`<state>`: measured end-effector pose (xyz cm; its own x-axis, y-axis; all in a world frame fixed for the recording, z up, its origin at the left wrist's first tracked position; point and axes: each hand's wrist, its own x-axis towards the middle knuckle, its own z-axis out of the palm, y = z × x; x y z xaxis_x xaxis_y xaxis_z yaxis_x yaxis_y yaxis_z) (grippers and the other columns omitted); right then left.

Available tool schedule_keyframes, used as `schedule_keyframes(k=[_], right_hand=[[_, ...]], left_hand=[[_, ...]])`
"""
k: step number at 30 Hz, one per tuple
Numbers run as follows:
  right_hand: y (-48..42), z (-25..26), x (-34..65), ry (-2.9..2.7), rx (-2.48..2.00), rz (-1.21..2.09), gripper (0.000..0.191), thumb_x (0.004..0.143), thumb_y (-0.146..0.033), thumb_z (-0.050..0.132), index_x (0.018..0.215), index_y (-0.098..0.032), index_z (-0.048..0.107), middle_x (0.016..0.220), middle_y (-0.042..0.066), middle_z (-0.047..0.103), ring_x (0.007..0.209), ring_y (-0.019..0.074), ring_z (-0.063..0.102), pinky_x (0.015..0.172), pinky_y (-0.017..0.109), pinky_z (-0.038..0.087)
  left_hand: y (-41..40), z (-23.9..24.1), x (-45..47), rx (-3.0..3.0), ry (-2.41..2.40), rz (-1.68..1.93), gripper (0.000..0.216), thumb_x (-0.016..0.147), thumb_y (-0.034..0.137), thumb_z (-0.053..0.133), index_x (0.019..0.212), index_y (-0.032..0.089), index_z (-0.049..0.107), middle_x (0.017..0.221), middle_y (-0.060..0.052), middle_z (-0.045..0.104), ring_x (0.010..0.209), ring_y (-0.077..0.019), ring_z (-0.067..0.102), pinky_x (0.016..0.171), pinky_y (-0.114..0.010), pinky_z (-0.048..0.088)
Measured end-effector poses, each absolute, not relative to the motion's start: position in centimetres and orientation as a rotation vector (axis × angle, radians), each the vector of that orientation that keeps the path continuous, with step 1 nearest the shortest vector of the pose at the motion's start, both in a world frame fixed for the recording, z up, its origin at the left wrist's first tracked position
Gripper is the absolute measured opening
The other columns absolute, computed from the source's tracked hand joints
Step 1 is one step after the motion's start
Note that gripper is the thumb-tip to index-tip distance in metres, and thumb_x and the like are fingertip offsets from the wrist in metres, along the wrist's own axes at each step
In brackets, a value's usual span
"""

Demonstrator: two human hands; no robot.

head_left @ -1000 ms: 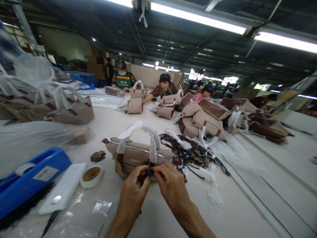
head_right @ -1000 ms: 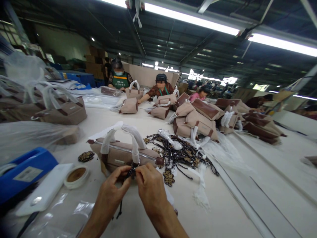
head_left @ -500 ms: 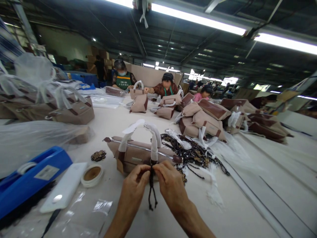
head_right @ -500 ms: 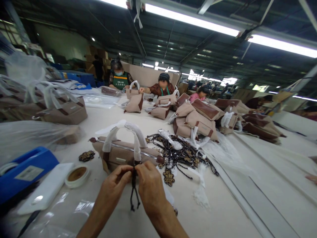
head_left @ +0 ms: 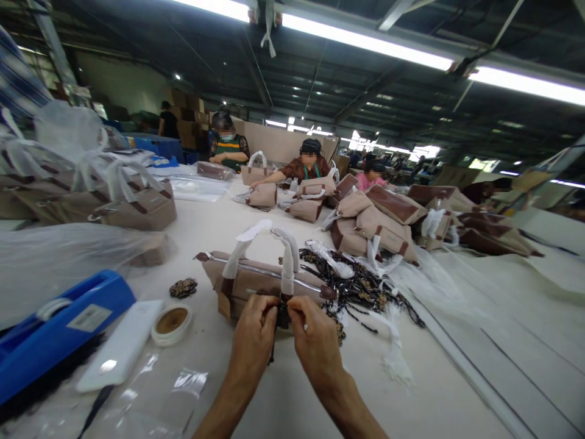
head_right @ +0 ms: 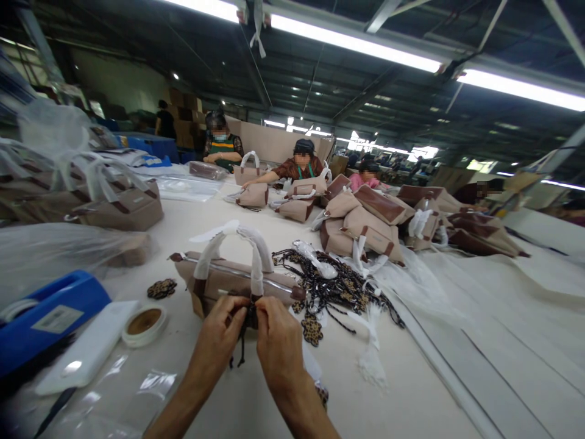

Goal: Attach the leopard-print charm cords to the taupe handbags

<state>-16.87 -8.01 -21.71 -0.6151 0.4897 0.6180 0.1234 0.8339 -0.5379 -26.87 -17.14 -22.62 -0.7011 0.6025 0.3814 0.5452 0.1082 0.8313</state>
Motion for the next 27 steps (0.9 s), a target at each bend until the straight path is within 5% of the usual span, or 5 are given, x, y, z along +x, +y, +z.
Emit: schedule_keyframes(k=[13,27], right_hand=[[-8.0,-21.5,-16.5,-2.200,-0.472,0.628,0.015,0.089,-0.014,0.048,0.082,-0.021,0.060,0.075,0.000,0.065,0.068,0.0145,0.061,0.062,0.024,0.042],[-8.1,-21.6,-16.5,-2.247,-0.482,0.659,0.014,0.086,-0.014,0.052,0.082,-0.022,0.063,0.075,-0.001,0.068,0.066,0.0142,0.063,0.062,0.023,0.044]], left_hand=[[-16.9,-23.7,-27.1,0.890,1.878,1.794,0.015,0.078,0.027,0.056,0.087,0.017,0.063,0.081,-0.003,0.071,0.077,-0.0202,0.067,0.071,-0.030,0.053],[-18.3,-22.0,-26.6,1.136,2.316,1.544,0.014,0.082,0.026,0.052,0.079,0.023,0.065,0.078,0.000,0.072,0.074,-0.0193,0.066,0.069,-0.029,0.047]])
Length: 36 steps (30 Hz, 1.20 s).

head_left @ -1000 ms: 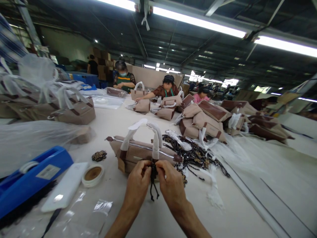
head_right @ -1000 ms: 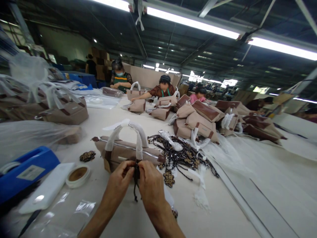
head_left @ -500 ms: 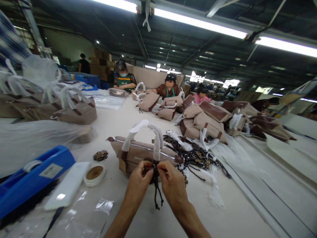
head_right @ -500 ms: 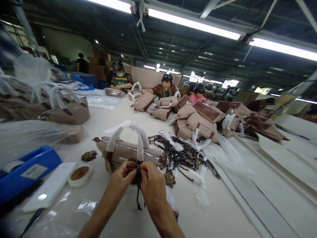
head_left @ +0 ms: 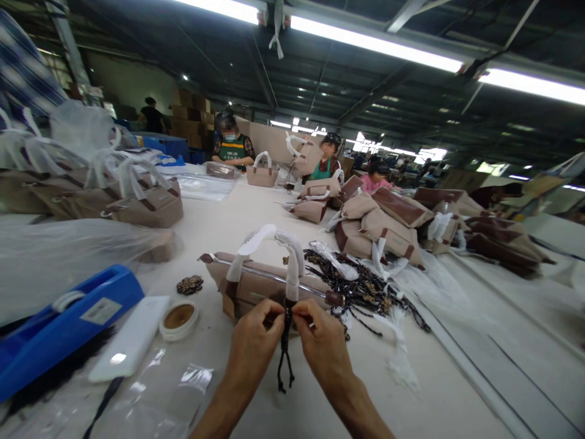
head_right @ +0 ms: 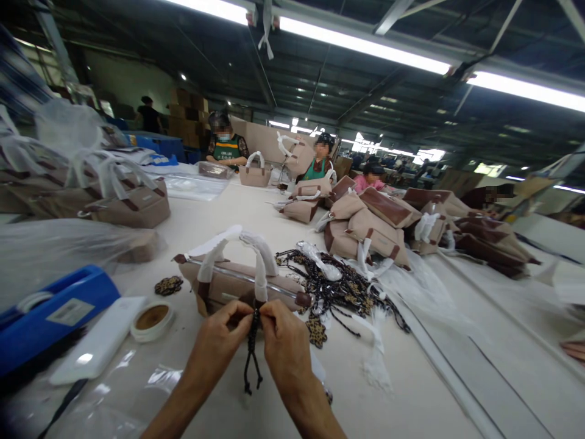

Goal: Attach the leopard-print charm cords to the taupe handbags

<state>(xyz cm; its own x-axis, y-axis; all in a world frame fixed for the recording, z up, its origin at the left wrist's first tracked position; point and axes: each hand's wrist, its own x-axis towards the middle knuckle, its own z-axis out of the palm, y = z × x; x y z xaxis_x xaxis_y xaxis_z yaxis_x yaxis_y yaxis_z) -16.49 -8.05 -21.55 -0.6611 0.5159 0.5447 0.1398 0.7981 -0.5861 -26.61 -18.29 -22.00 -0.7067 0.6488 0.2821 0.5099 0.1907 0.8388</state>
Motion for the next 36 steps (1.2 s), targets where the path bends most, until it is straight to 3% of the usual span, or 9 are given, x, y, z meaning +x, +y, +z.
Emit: schedule_keyframes(k=[5,10,14,17,19,23,27,33,36], right_hand=[[-7.7,-20.6,-15.6,-2.275,-0.499,0.722,0.013,0.088,-0.017,0.052,0.088,-0.022,0.064,0.081,0.000,0.069,0.072,0.0158,0.065,0.063,0.024,0.047],[-7.6,-19.3,-15.4,-2.208,-0.596,0.813,0.014,0.088,-0.021,0.053,0.094,-0.021,0.065,0.081,0.002,0.071,0.060,0.0149,0.065,0.050,0.022,0.047],[-7.8,-18.9,-16.0,-2.240,-0.606,0.846,0.015,0.085,-0.020,0.055,0.093,-0.023,0.067,0.077,0.001,0.072,0.052,0.0142,0.063,0.047,0.022,0.046],[-8.0,-19.0,-16.4,-2.217,-0.634,0.872,0.011,0.085,-0.020,0.056,0.091,-0.023,0.065,0.077,0.000,0.071,0.051,0.0139,0.064,0.047,0.022,0.046],[-8.2,-19.1,-16.6,-2.197,-0.656,0.885,0.009,0.085,-0.020,0.055,0.088,-0.023,0.063,0.077,0.000,0.070,0.053,0.0138,0.065,0.047,0.021,0.046],[-8.4,-19.6,-16.9,-2.165,-0.688,0.906,0.006,0.084,-0.020,0.055,0.084,-0.022,0.061,0.076,-0.001,0.070,0.054,0.0142,0.065,0.048,0.022,0.047],[-8.3,-19.8,-17.0,-2.115,-0.724,0.971,0.014,0.084,-0.021,0.055,0.095,-0.023,0.063,0.076,0.000,0.072,0.058,0.0167,0.067,0.049,0.023,0.048],[-7.7,-19.1,-17.1,-2.258,-0.664,0.751,0.022,0.083,-0.018,0.054,0.096,-0.026,0.070,0.083,0.002,0.073,0.073,0.0202,0.069,0.064,0.027,0.051],[-7.5,-18.8,-17.1,-2.308,-0.660,0.717,0.023,0.083,-0.018,0.053,0.096,-0.026,0.070,0.079,0.000,0.073,0.071,0.0191,0.068,0.063,0.026,0.050]], left_hand=[[-18.8,-21.2,-26.8,1.222,2.369,1.688,0.012,0.082,0.026,0.052,0.075,0.023,0.061,0.083,-0.001,0.069,0.082,-0.0195,0.064,0.078,-0.030,0.047],[-18.7,-20.8,-27.7,0.948,1.923,1.909,0.016,0.079,0.036,0.056,0.075,0.021,0.057,0.093,-0.005,0.071,0.086,-0.0211,0.065,0.080,-0.032,0.051],[-18.2,-21.0,-27.9,0.775,1.572,2.101,0.018,0.083,0.039,0.054,0.081,0.022,0.048,0.082,-0.002,0.069,0.081,-0.0189,0.066,0.083,-0.035,0.052],[-17.9,-21.5,-28.2,0.760,1.672,2.070,0.016,0.083,0.037,0.054,0.084,0.022,0.051,0.067,0.003,0.063,0.069,-0.0167,0.064,0.071,-0.030,0.051],[-17.8,-21.9,-28.4,0.842,1.853,1.947,0.016,0.083,0.036,0.053,0.086,0.021,0.057,0.068,0.002,0.063,0.067,-0.0174,0.062,0.065,-0.028,0.049],[-17.6,-22.1,-28.2,0.986,2.137,1.697,0.016,0.083,0.032,0.050,0.089,0.022,0.061,0.082,-0.002,0.070,0.079,-0.0208,0.066,0.073,-0.031,0.047],[-17.5,-21.6,-28.0,1.037,2.216,1.612,0.011,0.081,0.026,0.049,0.082,0.023,0.060,0.077,-0.001,0.071,0.075,-0.0209,0.066,0.071,-0.031,0.047],[-17.3,-21.2,-28.2,1.064,2.109,1.662,0.010,0.080,0.023,0.050,0.081,0.023,0.059,0.078,0.001,0.071,0.078,-0.0199,0.066,0.072,-0.030,0.047],[-16.9,-21.4,-28.0,0.959,2.061,1.757,0.009,0.079,0.025,0.054,0.088,0.022,0.054,0.076,0.001,0.071,0.076,-0.0199,0.067,0.071,-0.030,0.046]])
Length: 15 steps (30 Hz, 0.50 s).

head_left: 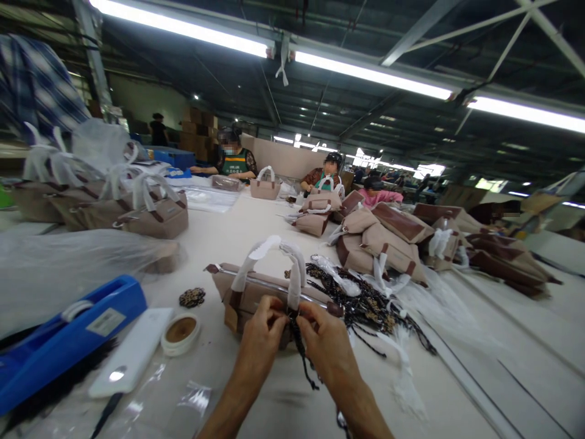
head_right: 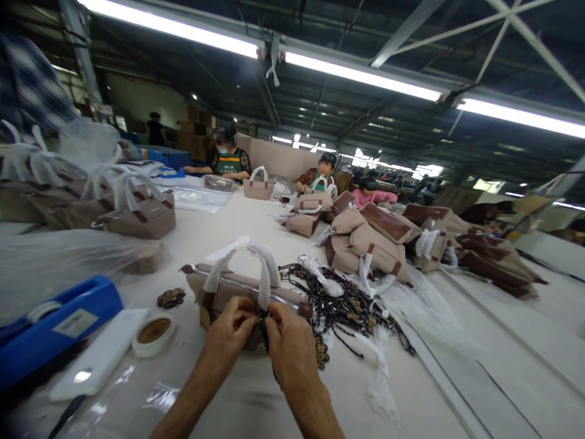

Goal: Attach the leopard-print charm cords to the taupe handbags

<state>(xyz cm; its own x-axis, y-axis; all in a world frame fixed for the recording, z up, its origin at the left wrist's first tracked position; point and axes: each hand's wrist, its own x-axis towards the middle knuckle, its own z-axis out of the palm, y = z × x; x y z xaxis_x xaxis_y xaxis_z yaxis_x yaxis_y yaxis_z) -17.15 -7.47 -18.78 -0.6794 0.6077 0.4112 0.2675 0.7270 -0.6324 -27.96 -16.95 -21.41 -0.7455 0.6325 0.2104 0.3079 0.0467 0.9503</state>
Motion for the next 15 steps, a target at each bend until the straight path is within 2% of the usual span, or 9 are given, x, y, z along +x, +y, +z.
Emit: schedule_keyframes(k=[4,7,9,15], right_hand=[[-7.4,-18.6,-17.1,-2.256,-0.714,0.695,0.021,0.084,-0.021,0.055,0.102,-0.025,0.065,0.081,-0.001,0.071,0.071,0.0176,0.066,0.065,0.025,0.048],[-7.3,-18.9,-17.0,-2.303,-0.627,0.607,0.012,0.085,-0.020,0.054,0.090,-0.023,0.064,0.084,0.000,0.069,0.077,0.0182,0.065,0.071,0.027,0.047],[-7.2,-19.3,-17.0,-2.361,-0.558,0.553,0.014,0.087,-0.018,0.051,0.085,-0.023,0.064,0.085,0.001,0.068,0.081,0.0188,0.064,0.076,0.028,0.046],[-7.1,-20.3,-17.1,-2.503,-0.519,0.378,0.019,0.092,-0.018,0.046,0.094,-0.023,0.065,0.092,0.004,0.067,0.083,0.0201,0.065,0.076,0.029,0.045]], left_hand=[[-16.6,-22.0,-27.4,0.906,1.963,1.875,0.015,0.080,0.027,0.053,0.094,0.021,0.050,0.077,0.000,0.071,0.077,-0.0195,0.067,0.073,-0.029,0.047],[-16.5,-22.6,-27.3,0.850,2.007,1.846,0.016,0.080,0.024,0.052,0.096,0.021,0.049,0.075,0.001,0.070,0.074,-0.0189,0.066,0.070,-0.028,0.046],[-16.4,-22.9,-27.3,0.816,2.092,1.765,0.016,0.078,0.018,0.050,0.094,0.022,0.050,0.073,0.001,0.069,0.071,-0.0185,0.065,0.068,-0.027,0.045],[-16.2,-22.7,-27.4,0.918,2.214,1.593,0.020,0.078,0.009,0.045,0.090,0.023,0.052,0.074,0.001,0.066,0.071,-0.0162,0.064,0.066,-0.024,0.041]])
